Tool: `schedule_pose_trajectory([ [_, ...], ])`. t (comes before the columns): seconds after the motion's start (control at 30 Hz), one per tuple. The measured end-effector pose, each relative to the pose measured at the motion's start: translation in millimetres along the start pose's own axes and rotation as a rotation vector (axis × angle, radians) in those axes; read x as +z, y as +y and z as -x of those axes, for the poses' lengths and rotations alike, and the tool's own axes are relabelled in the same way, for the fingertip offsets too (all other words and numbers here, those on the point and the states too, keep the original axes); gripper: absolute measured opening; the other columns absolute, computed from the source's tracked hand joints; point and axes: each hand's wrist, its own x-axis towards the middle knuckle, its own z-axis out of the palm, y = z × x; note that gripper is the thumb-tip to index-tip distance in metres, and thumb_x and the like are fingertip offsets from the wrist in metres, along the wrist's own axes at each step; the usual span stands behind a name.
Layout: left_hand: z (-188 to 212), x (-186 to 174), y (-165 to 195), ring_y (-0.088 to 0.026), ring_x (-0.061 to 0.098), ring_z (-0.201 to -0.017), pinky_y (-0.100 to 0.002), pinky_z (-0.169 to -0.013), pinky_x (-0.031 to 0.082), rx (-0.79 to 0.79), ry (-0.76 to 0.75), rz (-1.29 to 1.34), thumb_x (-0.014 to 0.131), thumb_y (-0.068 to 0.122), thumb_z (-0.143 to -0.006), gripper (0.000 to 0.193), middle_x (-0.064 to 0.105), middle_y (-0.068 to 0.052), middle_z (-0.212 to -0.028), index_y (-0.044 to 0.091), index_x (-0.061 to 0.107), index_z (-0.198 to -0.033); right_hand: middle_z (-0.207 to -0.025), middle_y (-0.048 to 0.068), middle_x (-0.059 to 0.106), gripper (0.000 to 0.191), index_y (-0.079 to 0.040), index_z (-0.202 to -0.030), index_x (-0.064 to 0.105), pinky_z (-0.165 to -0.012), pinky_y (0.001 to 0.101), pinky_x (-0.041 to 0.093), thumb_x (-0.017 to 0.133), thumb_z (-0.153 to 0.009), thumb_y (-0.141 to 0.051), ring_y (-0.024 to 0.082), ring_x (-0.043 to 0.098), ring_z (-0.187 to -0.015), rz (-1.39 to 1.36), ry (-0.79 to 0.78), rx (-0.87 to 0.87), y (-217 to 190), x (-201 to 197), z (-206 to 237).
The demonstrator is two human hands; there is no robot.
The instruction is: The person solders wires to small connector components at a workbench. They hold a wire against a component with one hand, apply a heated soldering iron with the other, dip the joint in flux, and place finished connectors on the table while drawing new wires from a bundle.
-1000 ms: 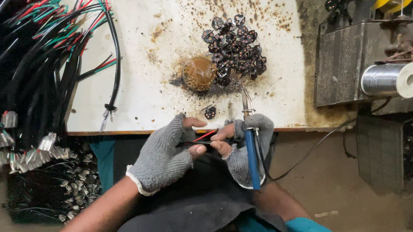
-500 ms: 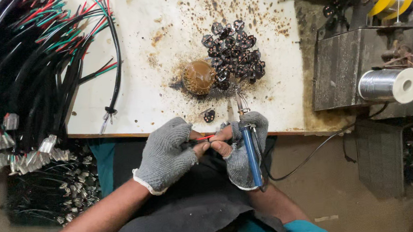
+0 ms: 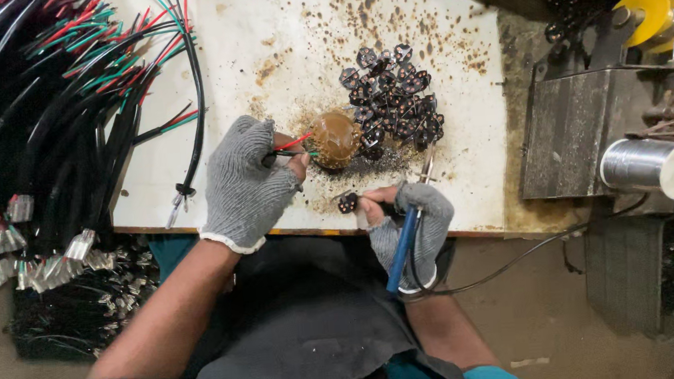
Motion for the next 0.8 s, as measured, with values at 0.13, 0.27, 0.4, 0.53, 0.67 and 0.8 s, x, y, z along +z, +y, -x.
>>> schedule_pose_trajectory([
  [0.13,-4,5,-2,-0.028,0.064,-0.072,-0.039,-0.064,0.051,0.031,0.003,-0.099,0.083,0.02,-0.08,0.017,0.06,-0.011,-0.081,0.007,0.074,-0.086,-0.083,0.009,0.076,0.013,-0.005,-0.09,0.074,-0.076,0.0328,0.057,0.085,-0.083,-0.007,0.021,0.074,-0.078,0.194,-0.097,0.119,-4,1,-1],
  [0.27,-5,5,-3,-0.028,0.064,-0.071,-0.039,-0.065,0.051,0.037,-0.028,-0.129,0.083,0.022,-0.081,0.019,0.061,-0.011,-0.079,0.007,0.073,-0.087,-0.083,0.008,0.076,0.009,-0.006,-0.089,0.076,-0.073,0.0313,0.056,0.083,-0.084,-0.006,0.02,0.074,-0.076,0.222,-0.139,0.152,-9,1,-4],
  [0.4,-6,7,-6,-0.027,0.064,-0.068,-0.039,-0.063,0.051,0.053,-0.036,-0.135,0.084,0.023,-0.08,0.02,0.061,-0.011,-0.075,0.007,0.072,-0.085,-0.082,0.009,0.075,0.009,-0.005,-0.089,0.076,-0.072,0.0322,0.055,0.083,-0.083,-0.005,0.023,0.072,-0.075,0.271,-0.202,0.119,-12,-1,-6],
  [0.53,-3,8,-12,-0.027,0.063,-0.067,-0.039,-0.063,0.051,0.064,-0.022,-0.123,0.083,0.022,-0.081,0.019,0.062,-0.01,-0.075,0.008,0.073,-0.086,-0.084,0.009,0.075,0.012,-0.007,-0.089,0.074,-0.072,0.0336,0.055,0.084,-0.082,-0.006,0.024,0.072,-0.076,0.264,-0.155,0.052,-10,-1,-5],
  [0.67,-4,10,-13,-0.027,0.063,-0.067,-0.039,-0.062,0.05,0.098,0.014,-0.128,0.085,0.023,-0.082,0.02,0.062,-0.01,-0.075,0.008,0.073,-0.086,-0.084,0.007,0.074,0.02,-0.009,-0.089,0.069,-0.07,0.0351,0.052,0.088,-0.082,-0.008,0.024,0.07,-0.074,0.281,-0.124,-0.074,-7,1,-3],
  [0.8,-7,10,-9,-0.028,0.064,-0.069,-0.039,-0.063,0.05,0.132,0.05,-0.125,0.085,0.023,-0.082,0.021,0.062,-0.011,-0.076,0.007,0.071,-0.085,-0.076,0.006,0.068,0.031,-0.011,-0.09,0.07,-0.066,0.0375,0.051,0.094,-0.071,-0.018,0.027,0.065,-0.069,0.389,-0.119,-0.105,-6,4,-3],
])
